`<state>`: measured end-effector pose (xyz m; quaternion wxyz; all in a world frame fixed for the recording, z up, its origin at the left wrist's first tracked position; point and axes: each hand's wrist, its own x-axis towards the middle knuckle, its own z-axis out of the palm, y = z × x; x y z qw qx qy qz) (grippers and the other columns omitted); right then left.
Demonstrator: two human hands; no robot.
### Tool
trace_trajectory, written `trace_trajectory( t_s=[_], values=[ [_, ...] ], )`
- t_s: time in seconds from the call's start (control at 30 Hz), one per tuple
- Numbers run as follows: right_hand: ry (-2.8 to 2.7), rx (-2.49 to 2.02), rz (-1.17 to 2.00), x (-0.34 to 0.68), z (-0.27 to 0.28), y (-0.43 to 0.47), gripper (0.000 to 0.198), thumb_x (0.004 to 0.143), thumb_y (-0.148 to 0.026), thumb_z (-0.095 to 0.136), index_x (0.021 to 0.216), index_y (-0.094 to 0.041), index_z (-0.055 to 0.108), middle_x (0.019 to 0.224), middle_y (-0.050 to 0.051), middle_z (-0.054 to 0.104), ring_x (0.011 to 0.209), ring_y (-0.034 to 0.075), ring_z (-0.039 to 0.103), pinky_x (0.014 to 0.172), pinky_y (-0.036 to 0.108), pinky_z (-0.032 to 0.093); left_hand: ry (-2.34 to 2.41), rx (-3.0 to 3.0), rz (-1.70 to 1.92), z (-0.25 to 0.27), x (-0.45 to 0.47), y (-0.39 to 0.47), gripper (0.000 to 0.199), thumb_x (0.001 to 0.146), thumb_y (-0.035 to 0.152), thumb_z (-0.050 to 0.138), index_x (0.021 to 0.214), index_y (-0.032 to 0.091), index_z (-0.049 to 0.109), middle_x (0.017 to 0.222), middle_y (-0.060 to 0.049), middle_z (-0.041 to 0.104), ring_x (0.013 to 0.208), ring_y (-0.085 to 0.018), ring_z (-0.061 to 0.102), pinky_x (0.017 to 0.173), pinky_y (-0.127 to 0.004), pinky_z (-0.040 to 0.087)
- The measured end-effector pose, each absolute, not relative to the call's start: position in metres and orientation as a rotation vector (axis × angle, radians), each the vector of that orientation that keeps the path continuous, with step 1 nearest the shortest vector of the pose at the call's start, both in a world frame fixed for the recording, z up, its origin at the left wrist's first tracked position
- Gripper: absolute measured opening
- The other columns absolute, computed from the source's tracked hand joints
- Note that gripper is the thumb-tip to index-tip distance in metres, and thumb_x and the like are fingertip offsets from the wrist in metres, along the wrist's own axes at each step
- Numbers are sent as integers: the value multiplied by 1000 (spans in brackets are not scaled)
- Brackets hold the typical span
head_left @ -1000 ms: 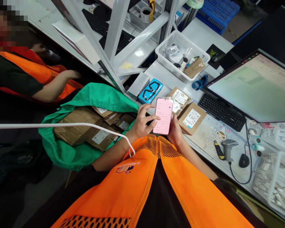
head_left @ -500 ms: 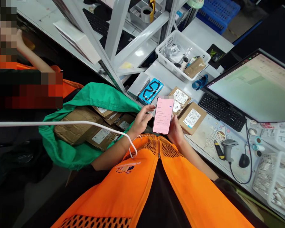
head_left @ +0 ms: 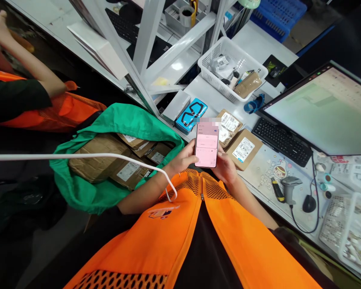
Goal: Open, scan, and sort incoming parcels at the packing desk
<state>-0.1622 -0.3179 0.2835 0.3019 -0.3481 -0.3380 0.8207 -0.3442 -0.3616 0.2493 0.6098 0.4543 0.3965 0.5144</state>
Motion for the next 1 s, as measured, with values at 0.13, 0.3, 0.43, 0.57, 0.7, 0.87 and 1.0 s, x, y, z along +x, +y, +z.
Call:
trace_trajectory(
  t_s=[0.13,0.3,0.43,0.57,0.7,0.87,1.0],
  values=[
    [-906,-953,2136,-162,280,-318,64,75,-43,78,137,-35,63,132,1,75,118,31,69,98,49,60,896,1054,1172,248,-342,-364,72,81,30,64,150,29,41,157,-9,61,141,-34,63,114,-53,57],
    [-972,-1008,2007,-165,270,-319,62,72,-31,82,131,-35,66,128,0,76,119,30,69,107,51,57,974,1114,1161,246,-337,-365,69,85,28,58,150,24,36,154,-13,62,134,-34,67,110,-50,59],
    [-1054,-1046,1885,-169,260,-320,61,77,-32,87,134,-34,65,129,0,76,119,27,69,107,46,57,949,1217,1210,246,-336,-365,70,86,25,56,154,29,38,153,-10,63,133,-32,67,107,-50,60],
    [-1060,-1053,1846,-169,255,-319,56,78,-30,84,132,-33,66,127,-1,76,115,25,69,102,41,59,866,1066,1253,245,-335,-366,74,83,21,62,155,28,44,155,-10,61,138,-34,63,113,-49,55],
    [-913,-995,1993,-166,262,-316,51,73,-28,71,125,-31,68,120,-1,77,109,26,69,92,41,61,887,945,1236,247,-336,-365,69,81,21,64,148,27,50,153,-7,64,138,-35,62,112,-47,53],
    [-835,-982,2106,-162,268,-314,65,65,-20,65,129,-32,66,114,-2,78,107,27,69,86,42,61,897,910,1241,252,-338,-363,64,81,23,64,144,29,56,147,-4,69,136,-34,63,113,-47,52],
    [-796,-994,2107,-162,266,-314,68,62,-18,65,129,-31,67,110,-2,78,102,27,68,83,41,62,881,891,1232,251,-337,-362,62,82,24,64,143,27,55,145,-5,69,133,-33,65,111,-46,54]
  ],
)
